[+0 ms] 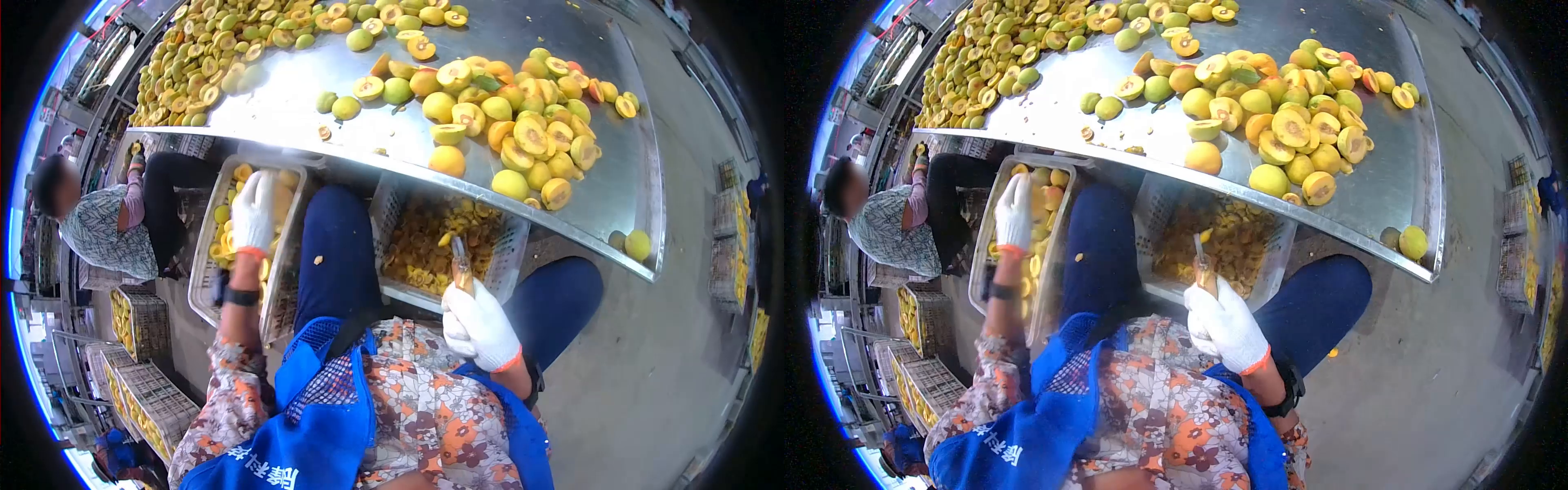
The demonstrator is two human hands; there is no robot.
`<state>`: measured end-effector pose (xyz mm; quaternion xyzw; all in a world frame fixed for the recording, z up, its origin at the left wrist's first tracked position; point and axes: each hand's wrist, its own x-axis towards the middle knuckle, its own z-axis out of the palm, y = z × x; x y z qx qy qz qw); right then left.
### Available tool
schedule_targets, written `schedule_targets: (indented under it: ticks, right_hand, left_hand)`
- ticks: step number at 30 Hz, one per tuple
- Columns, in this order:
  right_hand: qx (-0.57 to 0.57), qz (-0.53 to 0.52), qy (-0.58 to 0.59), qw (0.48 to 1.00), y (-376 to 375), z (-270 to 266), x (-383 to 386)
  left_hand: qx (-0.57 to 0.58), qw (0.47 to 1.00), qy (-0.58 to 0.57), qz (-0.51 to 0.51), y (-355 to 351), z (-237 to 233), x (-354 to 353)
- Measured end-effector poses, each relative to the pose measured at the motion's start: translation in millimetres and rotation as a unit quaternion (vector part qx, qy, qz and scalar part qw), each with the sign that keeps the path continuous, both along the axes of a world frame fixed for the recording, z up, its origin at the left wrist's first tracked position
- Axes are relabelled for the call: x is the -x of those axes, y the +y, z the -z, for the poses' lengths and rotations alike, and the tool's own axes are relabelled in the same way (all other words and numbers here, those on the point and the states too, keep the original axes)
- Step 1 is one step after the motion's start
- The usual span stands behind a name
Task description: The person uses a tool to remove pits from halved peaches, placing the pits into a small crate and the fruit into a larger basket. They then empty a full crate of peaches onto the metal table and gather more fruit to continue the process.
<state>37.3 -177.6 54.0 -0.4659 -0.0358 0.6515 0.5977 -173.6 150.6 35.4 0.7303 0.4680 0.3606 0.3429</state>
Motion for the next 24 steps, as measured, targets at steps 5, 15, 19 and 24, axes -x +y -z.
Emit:
schedule_targets:
  ticks: [5,15,19,24]
  right_hand:
    - [0.002,-0.021,0.009,1.000,0.6,11.1,5.7]
    - [0.001,-0.008,-0.059,0.998,-1.0,10.6,15.6]
    - [0.005,-0.006,-0.052,0.999,-7.3,13.0,14.3]
    - [-0.012,-0.021,-0.065,0.998,-1.5,18.2,15.4]
  left_hand:
    - [-0.445,0.841,0.308,0.006,20.0,-10.2,6.7]
    - [-0.142,0.860,0.402,0.280,-71.2,-44.5,-239.0]
    - [-0.168,0.878,0.371,0.252,-44.7,-1.1,-247.8]
    - [-0.180,0.870,0.385,0.249,-4.9,-10.4,-216.2]
